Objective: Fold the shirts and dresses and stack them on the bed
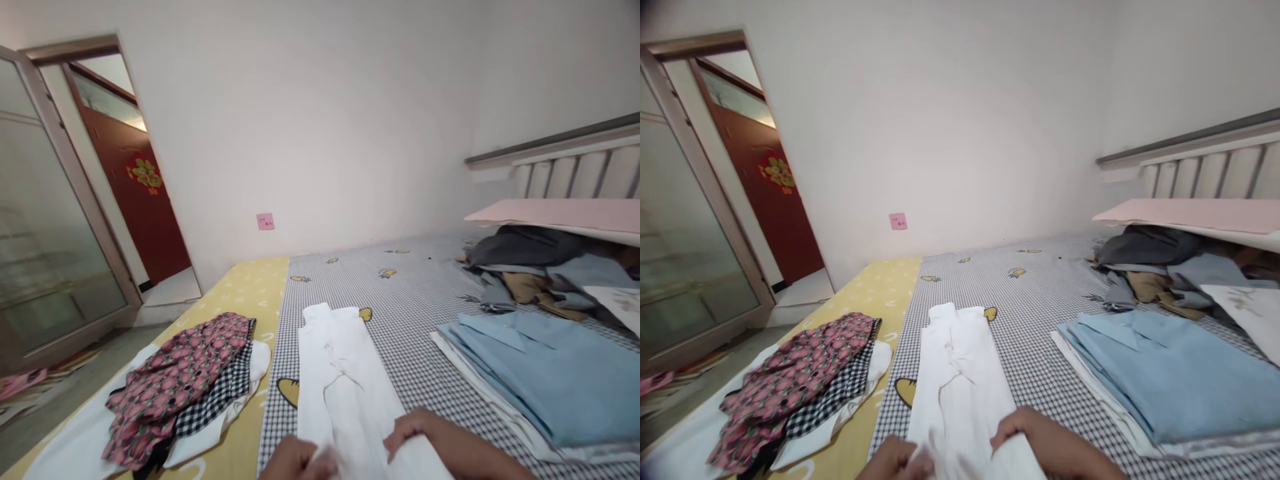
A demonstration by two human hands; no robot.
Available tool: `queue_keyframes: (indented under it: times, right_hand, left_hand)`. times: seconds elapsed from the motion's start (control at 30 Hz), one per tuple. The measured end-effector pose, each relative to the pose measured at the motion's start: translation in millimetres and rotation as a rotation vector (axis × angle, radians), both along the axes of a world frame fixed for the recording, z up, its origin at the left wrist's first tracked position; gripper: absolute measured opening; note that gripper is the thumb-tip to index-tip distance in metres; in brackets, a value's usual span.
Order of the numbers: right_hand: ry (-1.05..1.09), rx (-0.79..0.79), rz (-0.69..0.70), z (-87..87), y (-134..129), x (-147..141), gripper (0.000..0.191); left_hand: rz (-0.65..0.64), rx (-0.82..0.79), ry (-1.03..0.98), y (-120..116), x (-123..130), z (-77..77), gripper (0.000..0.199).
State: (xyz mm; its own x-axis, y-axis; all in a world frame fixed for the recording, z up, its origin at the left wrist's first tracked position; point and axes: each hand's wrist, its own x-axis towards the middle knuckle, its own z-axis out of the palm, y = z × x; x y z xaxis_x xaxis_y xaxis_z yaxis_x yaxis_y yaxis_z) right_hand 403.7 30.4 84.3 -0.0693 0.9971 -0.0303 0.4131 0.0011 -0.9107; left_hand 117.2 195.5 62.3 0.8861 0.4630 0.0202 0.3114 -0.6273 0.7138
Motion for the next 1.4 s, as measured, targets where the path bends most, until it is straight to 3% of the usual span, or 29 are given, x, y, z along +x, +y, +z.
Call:
queue_keyframes:
  times: [0.1,0.2,0.27,0.33,0.43,0.5,0.6,0.73,0.87,0.97,1.07,1.17,1.27,1.4]
  right_hand:
    - [0.367,-0.167,-0.072,36.4,42,15,0.025]
    - [0.675,-0.169,-0.161,36.6,97,33,0.032]
    - [0.805,-0.183,-0.252,19.8,131,45,0.039]
    - [0.873,-0.222,-0.379,-2.4,154,57,0.049]
    - [0.862,-0.203,-0.55,-30.5,167,68,0.058]
    - [0.824,-0.135,-0.574,-40.3,167,70,0.057]
    - [0.748,-0.006,-0.569,-44.5,164,67,0.052]
    - [0.246,0.094,-0.709,-46.1,159,69,0.039]
    - [0.005,-0.008,-0.855,-36.7,153,77,0.063]
    - [-0.377,0.122,-0.958,-14.5,149,68,0.066]
    - [-0.76,0.303,-0.837,8.4,154,42,0.053]
    - [-0.771,0.232,-0.651,19.0,168,10,0.053]
    - [-0.749,0.186,-0.564,15.0,181,-14,0.052]
    - [-0.772,0.221,-0.426,-9.8,186,-30,0.052]
  left_hand:
    - [0.169,-0.6,-0.122,30,41,48.2,0.056]
    - [0.376,-1.02,-0.31,72,83,69.1,0.048]
    - [0.465,-1.153,-0.364,100,103,61.5,0.047]
    - [0.49,-1.201,-0.347,120,112,43.7,0.049]
    - [0.492,-1.279,-0.304,134,111,19.0,0.056]
    - [0.485,-1.326,-0.329,136,107,12.2,0.058]
    - [0.51,-1.294,-0.436,136,105,13.8,0.058]
    - [0.558,-1.238,-0.484,136,113,17.8,0.054]
    - [0.601,-1.239,-0.398,134,113,19.6,0.045]
    - [0.644,-1.209,-0.366,130,104,22.5,0.049]
    - [0.673,-1.158,-0.37,122,95,23.1,0.047]
    - [0.721,-1.06,-0.404,110,90,18.3,0.061]
    - [0.759,-0.953,-0.436,93,88,6.9,0.092]
    - [0.807,-0.732,-0.436,69,79,-13.4,0.088]
